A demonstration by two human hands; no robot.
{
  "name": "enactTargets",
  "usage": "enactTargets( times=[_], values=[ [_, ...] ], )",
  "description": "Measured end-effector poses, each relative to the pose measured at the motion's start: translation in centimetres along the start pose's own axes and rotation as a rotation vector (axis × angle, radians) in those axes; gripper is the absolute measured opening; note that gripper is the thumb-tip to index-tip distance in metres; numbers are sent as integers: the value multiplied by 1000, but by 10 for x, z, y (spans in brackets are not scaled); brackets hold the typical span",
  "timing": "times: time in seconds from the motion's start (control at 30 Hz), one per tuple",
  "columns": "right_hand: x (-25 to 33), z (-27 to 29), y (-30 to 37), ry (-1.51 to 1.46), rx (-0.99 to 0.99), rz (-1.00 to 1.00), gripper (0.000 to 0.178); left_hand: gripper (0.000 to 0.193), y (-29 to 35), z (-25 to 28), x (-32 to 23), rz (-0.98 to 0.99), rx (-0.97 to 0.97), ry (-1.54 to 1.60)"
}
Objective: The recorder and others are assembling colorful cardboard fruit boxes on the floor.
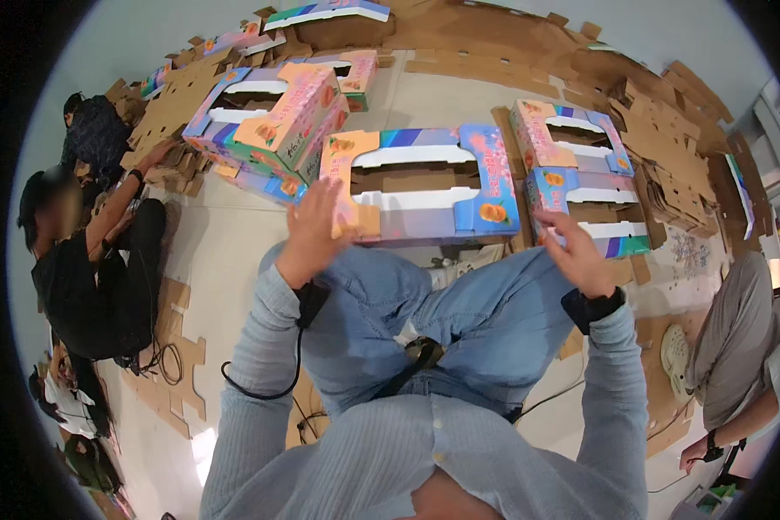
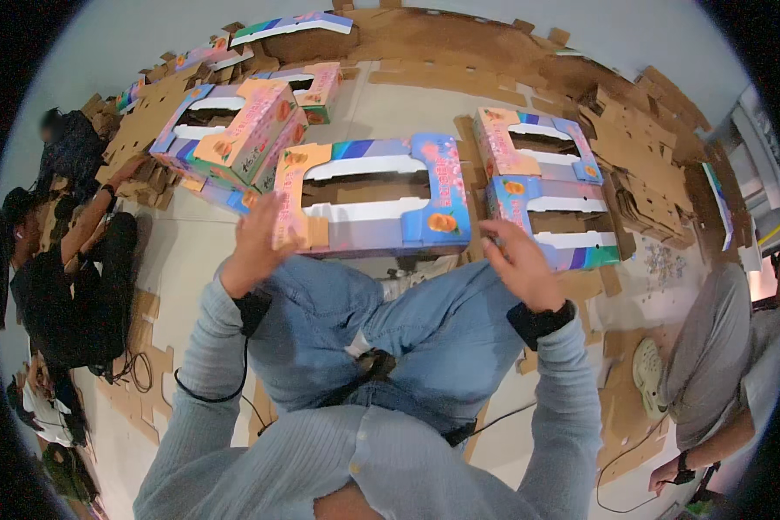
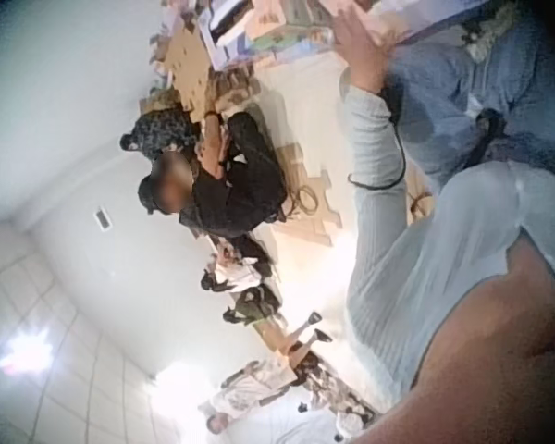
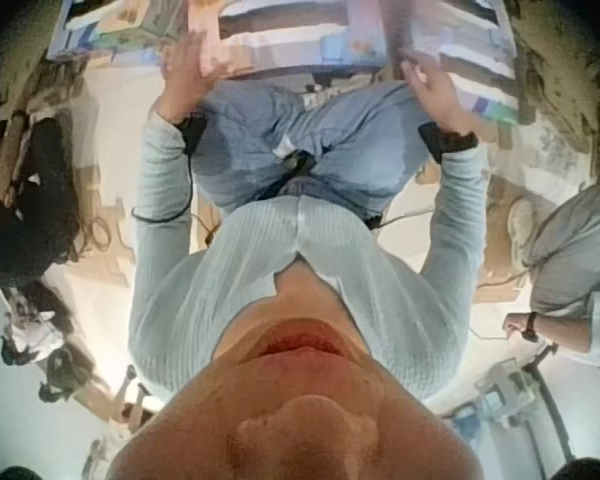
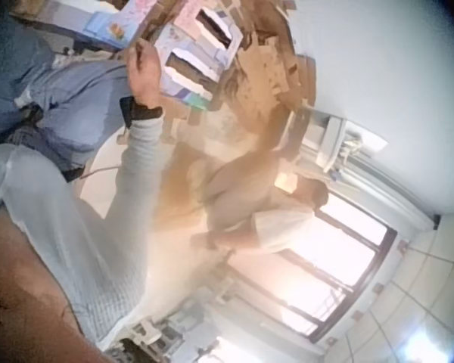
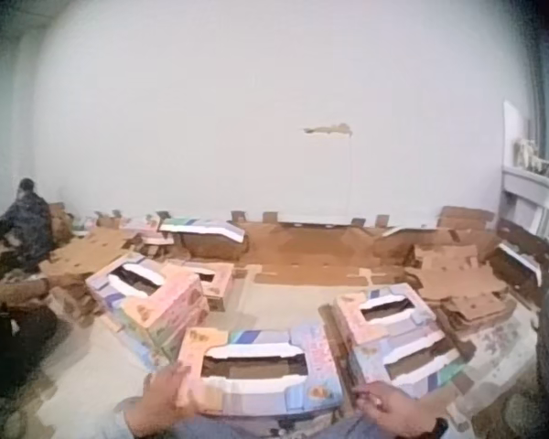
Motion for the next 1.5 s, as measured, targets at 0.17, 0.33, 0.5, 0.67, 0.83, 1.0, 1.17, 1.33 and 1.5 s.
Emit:
enactTargets(
  times=[0.17, 0.33, 0.5, 0.67, 0.83, 1.0, 1.17, 1.33, 1.5],
  values=[
    [-6, 6, -13, 41, 19, -59, 35, 95, -27, -31, -25, -54, 388, 1],
    [-21, 11, -18, -6, -66, -78, 38, 108, -42, -59, -27, -70, 569, -204],
    [-55, 15, -15, 179, 58, -7, 39, 115, -47, -84, -26, -42, 626, -281],
    [-150, 48, 45, -353, -285, -578, 47, 123, -51, -99, -19, -77, 651, -331],
    [-270, 56, 281, -229, -770, -1118, 51, 121, -53, -104, -19, -92, 638, -321],
    [-270, 61, 612, 849, -137, -1950, 42, 121, -53, -101, -21, -127, 579, -301],
    [-219, 48, 732, 813, 52, -2148, 48, 116, -52, -101, -16, -139, 511, -283],
    [-256, 35, 619, 951, 49, -1767, 38, 106, -51, -98, -18, -152, 435, -209],
    [-288, 49, 371, 305, -750, -1021, 49, 105, -53, -96, -24, -125, 477, -187]
  ],
)
Point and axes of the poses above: each hand's wrist, its own y-axis away from the middle knuckle, its own z-axis out of the back of the hand, x = y × z, the point moved 2 cm from there along -y, towards the middle knuckle, and after that the axes turned 6 degrees about -x, right-handed, at the moved point
